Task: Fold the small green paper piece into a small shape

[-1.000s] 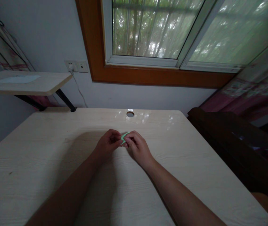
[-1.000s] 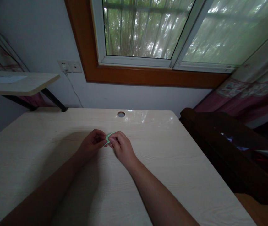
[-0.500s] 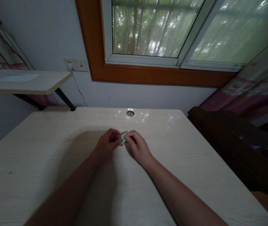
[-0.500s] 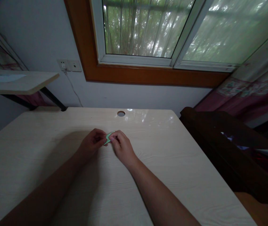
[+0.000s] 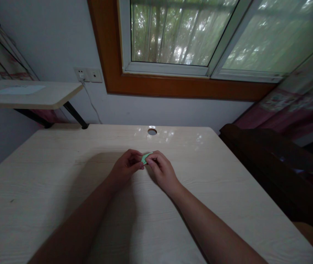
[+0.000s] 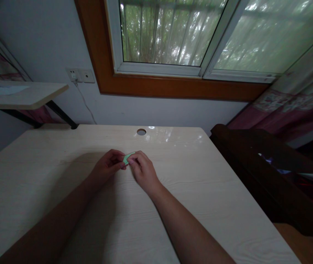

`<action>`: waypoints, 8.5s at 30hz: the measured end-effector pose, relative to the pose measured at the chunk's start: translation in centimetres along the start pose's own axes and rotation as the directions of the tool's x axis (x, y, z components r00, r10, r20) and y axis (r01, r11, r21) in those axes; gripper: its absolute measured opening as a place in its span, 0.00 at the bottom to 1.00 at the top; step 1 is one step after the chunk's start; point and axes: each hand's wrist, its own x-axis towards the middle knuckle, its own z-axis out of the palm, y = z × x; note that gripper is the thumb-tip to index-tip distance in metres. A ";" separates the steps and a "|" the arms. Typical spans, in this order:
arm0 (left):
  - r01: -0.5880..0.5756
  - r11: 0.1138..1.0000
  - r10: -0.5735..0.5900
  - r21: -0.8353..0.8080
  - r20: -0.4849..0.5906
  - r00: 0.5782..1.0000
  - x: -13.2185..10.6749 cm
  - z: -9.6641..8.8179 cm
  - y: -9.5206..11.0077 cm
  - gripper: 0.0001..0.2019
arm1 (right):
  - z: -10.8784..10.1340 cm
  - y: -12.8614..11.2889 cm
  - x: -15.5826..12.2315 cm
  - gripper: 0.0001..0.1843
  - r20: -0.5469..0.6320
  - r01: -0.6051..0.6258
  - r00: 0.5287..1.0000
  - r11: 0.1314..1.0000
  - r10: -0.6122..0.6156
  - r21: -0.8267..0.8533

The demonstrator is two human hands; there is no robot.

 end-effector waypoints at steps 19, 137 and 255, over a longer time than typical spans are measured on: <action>-0.013 0.992 0.007 0.128 0.043 0.999 0.0 -0.2 -0.6 0.17 | -0.1 0.1 -0.1 0.06 0.026 -0.012 1.000 1.000 0.012 -0.019; -0.104 0.962 0.117 0.252 -0.036 0.993 0.0 0.0 -1.1 0.19 | 0.6 0.7 -0.5 0.07 -0.005 -0.261 0.959 0.893 0.283 0.366; 0.063 0.925 -0.081 0.374 0.032 0.996 0.2 -0.1 -0.3 0.10 | 0.9 1.8 0.0 0.15 -0.066 -0.313 0.908 0.774 0.414 0.550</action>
